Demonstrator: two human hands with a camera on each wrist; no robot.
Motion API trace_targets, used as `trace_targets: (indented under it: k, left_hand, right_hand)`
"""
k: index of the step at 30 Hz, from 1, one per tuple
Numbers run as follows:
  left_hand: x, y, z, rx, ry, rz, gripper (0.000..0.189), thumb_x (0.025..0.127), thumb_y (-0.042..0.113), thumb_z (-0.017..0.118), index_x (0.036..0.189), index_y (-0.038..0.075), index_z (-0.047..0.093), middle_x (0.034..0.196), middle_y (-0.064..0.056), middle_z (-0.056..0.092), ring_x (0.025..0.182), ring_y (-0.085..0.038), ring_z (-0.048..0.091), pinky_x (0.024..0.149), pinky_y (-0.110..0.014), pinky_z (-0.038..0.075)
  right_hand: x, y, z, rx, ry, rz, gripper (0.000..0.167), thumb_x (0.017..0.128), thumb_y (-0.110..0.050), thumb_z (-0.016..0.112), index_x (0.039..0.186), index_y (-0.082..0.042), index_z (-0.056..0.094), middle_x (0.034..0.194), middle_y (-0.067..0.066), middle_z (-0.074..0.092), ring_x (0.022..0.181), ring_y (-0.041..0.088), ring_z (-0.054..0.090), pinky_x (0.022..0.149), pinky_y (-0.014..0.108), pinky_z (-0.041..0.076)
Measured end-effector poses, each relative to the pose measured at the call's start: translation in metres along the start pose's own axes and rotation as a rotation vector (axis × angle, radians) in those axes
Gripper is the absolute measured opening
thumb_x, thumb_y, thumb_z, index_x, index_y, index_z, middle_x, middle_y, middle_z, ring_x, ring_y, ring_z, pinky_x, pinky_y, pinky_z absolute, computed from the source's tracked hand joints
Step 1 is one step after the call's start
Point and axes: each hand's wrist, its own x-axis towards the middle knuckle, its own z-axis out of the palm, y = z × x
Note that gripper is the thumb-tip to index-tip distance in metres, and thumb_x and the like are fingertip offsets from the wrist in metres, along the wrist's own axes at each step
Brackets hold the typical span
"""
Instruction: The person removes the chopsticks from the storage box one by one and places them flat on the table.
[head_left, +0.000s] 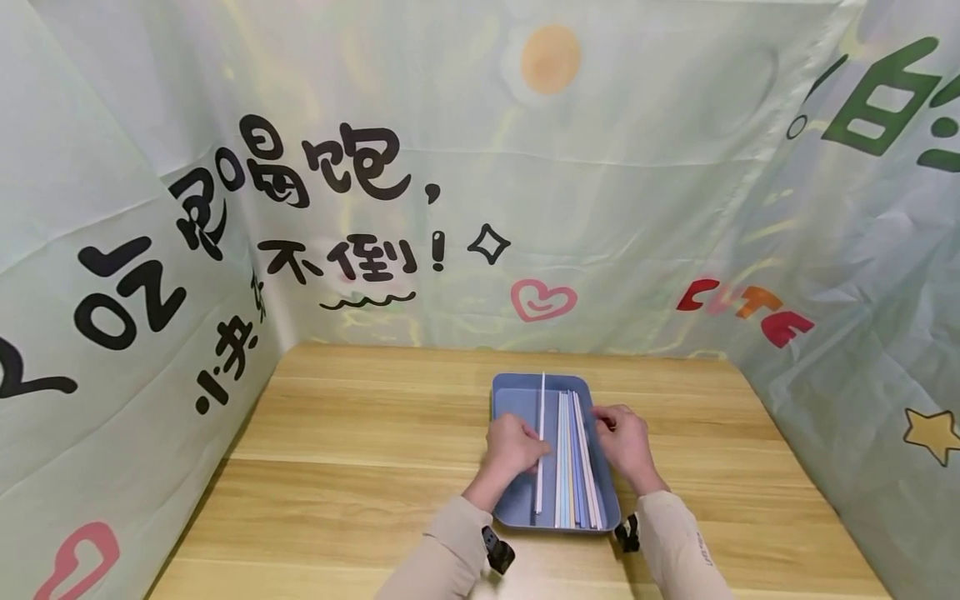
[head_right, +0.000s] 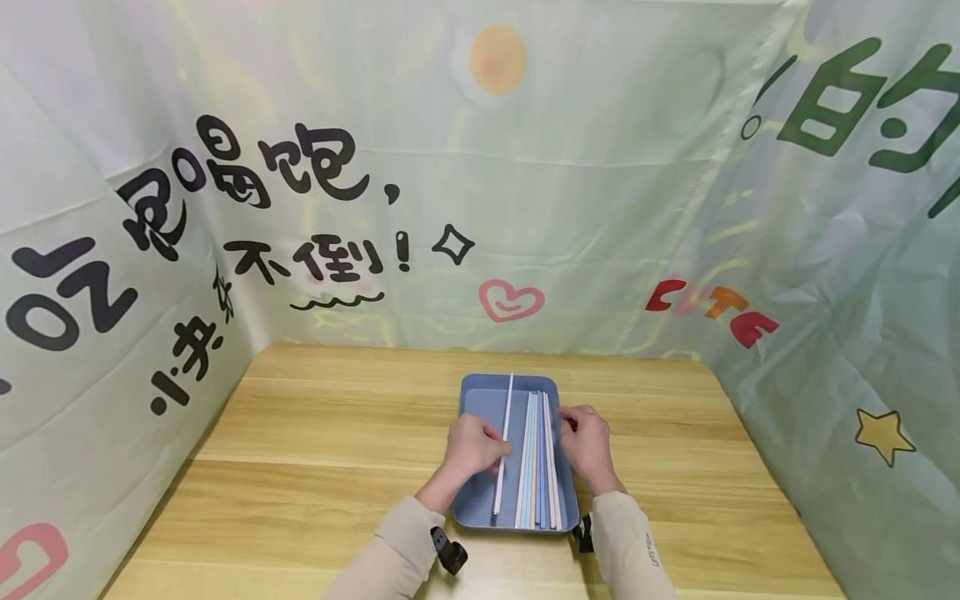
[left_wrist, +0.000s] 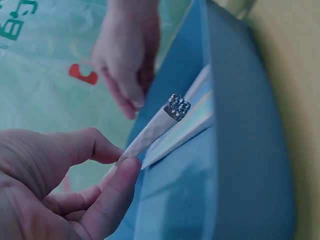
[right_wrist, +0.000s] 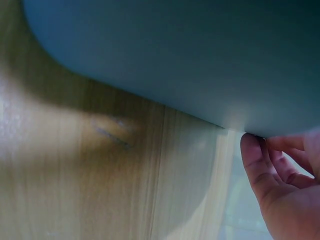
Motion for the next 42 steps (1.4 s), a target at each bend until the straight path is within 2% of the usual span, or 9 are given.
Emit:
trace_targets:
  k: [7, 14, 20, 25, 28, 32, 37, 42]
  left_hand:
    - [0.006, 0.001, -0.02, -0.023, 0.028, 0.012, 0.02, 0.079, 0.01, 0.086, 0.067, 0.01, 0.07, 0.053, 0.001, 0.064, 0.038, -0.005, 0.056, 0.043, -0.023, 0.05]
    - [0.008, -0.008, -0.041, -0.094, 0.045, 0.049, 0.013, 0.078, 0.007, 0.082, 0.069, 0.007, 0.073, 0.057, -0.001, 0.068, 0.039, -0.006, 0.059, 0.044, -0.025, 0.053]
    - [0.01, -0.017, -0.057, -0.159, 0.048, 0.026, 0.005, 0.077, 0.005, 0.08, 0.075, 0.003, 0.075, 0.062, -0.003, 0.07, 0.041, -0.006, 0.061, 0.048, -0.03, 0.058]
    - [0.012, -0.025, -0.07, -0.173, 0.05, 0.01, 0.005, 0.078, 0.006, 0.078, 0.079, 0.002, 0.075, 0.065, -0.005, 0.072, 0.043, -0.01, 0.064, 0.05, -0.03, 0.059]
    - [0.013, -0.032, -0.077, -0.165, 0.048, 0.005, 0.006, 0.079, 0.007, 0.078, 0.081, 0.002, 0.075, 0.067, -0.005, 0.073, 0.046, -0.014, 0.067, 0.051, -0.031, 0.06]
    - [0.014, -0.043, -0.084, -0.185, 0.039, -0.014, 0.007, 0.079, 0.006, 0.078, 0.082, 0.001, 0.075, 0.069, -0.006, 0.072, 0.048, -0.015, 0.068, 0.055, -0.035, 0.062]
    - [0.012, -0.053, -0.089, -0.198, 0.036, -0.03, 0.009, 0.08, 0.005, 0.078, 0.083, -0.001, 0.074, 0.068, -0.006, 0.071, 0.049, -0.015, 0.067, 0.057, -0.037, 0.063]
    - [0.01, -0.06, -0.089, -0.179, 0.051, -0.042, 0.009, 0.079, 0.005, 0.076, 0.084, -0.001, 0.075, 0.066, -0.006, 0.072, 0.052, -0.02, 0.071, 0.058, -0.037, 0.064]
  right_hand:
    - [0.0, 0.0, 0.0, -0.004, -0.009, 0.0, 0.028, 0.099, 0.003, 0.06, 0.123, 0.009, 0.072, 0.122, 0.028, 0.069, 0.105, 0.036, 0.068, 0.078, 0.029, 0.058]
    - [0.0, -0.001, 0.0, -0.008, -0.014, 0.002, 0.028, 0.098, 0.003, 0.06, 0.123, 0.009, 0.072, 0.122, 0.028, 0.069, 0.105, 0.036, 0.068, 0.078, 0.028, 0.057]
    - [0.0, 0.0, 0.0, -0.009, -0.011, -0.001, 0.029, 0.098, 0.002, 0.059, 0.123, 0.01, 0.072, 0.122, 0.028, 0.069, 0.106, 0.036, 0.068, 0.08, 0.032, 0.057]
    - [0.0, -0.001, 0.0, -0.008, -0.014, -0.001, 0.029, 0.099, 0.002, 0.059, 0.124, 0.01, 0.072, 0.123, 0.029, 0.069, 0.106, 0.036, 0.068, 0.079, 0.03, 0.057]
    - [-0.001, -0.001, -0.001, -0.008, -0.014, 0.003, 0.029, 0.099, 0.002, 0.059, 0.124, 0.01, 0.071, 0.123, 0.029, 0.069, 0.107, 0.036, 0.068, 0.081, 0.033, 0.057]
    - [-0.002, -0.002, -0.001, -0.006, -0.02, 0.013, 0.029, 0.099, 0.001, 0.059, 0.125, 0.01, 0.071, 0.124, 0.029, 0.068, 0.107, 0.036, 0.068, 0.081, 0.034, 0.058]
    - [-0.002, -0.002, -0.001, -0.005, -0.023, 0.017, 0.03, 0.099, 0.001, 0.058, 0.125, 0.01, 0.071, 0.125, 0.029, 0.068, 0.107, 0.036, 0.068, 0.079, 0.029, 0.057]
    - [-0.001, -0.002, -0.001, -0.02, -0.01, 0.002, 0.029, 0.099, 0.001, 0.059, 0.123, 0.009, 0.072, 0.123, 0.028, 0.069, 0.108, 0.037, 0.068, 0.082, 0.035, 0.058]
